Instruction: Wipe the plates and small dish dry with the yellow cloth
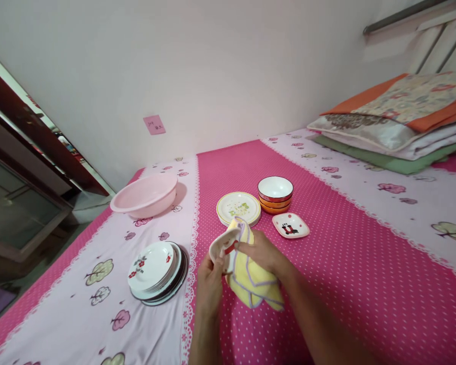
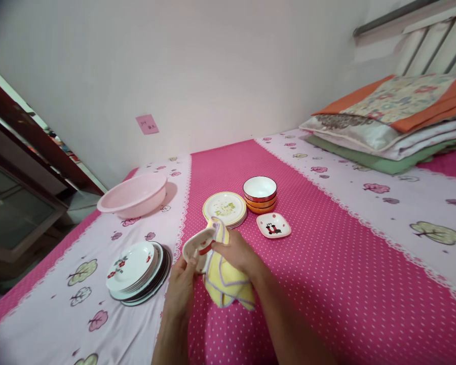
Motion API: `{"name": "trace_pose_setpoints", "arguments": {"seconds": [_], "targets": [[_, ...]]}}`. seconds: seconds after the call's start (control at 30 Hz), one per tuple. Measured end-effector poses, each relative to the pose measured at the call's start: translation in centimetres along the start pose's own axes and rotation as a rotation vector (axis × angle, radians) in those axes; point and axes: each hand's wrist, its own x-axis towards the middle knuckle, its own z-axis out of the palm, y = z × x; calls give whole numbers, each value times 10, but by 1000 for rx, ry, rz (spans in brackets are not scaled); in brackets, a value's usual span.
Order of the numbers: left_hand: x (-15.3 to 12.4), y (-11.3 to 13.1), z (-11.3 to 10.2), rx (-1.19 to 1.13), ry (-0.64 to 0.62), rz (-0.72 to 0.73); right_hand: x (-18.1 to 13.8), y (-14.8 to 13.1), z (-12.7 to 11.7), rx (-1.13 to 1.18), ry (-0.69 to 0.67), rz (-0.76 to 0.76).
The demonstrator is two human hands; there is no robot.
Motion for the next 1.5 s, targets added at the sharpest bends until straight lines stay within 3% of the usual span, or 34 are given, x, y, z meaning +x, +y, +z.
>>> {"name": "trace_pose_setpoints", "arguments": {"seconds": [0.1, 0.17, 0.3, 0.4, 0.47, 0.57, 0.67, 0.73, 0.9, 1.13, 1.27, 1.5], "targets": [[0, 1, 2, -149, 44, -56, -3, -4, -6, 61, -156, -48], [-1, 5, 7, -231, 109, -87, -3, -7, -14, 94, -160, -51], [-3, 13, 14, -311, 247, -127, -6, -18, -34, 18, 124, -72], [-3, 15, 16, -353, 240, -151, -13, -32, -41, -78, 365, -224], [-3, 16, 18, -401, 204, -186, -20, -42, -37, -135, 421, -362], [-2, 18, 21, -482, 157, -203, -27, -51, -21, -248, 312, -567], [-2, 16, 22, -545, 146, -133, -28, -49, 2, -386, 66, -742], [-2, 11, 19, -563, 188, -73, -26, -42, 16, -478, -79, -779], [3, -11, 5, -593, 272, 65, -21, -25, 39, -680, -172, -703], [5, -15, 3, -355, 214, 254, -22, -20, 46, -630, -143, -567], [-1, -8, 5, -96, 227, 360, -21, -15, 48, -399, -61, -511], [-10, 3, 10, 281, 147, 519, -10, -7, 41, 265, -28, -75]]}}
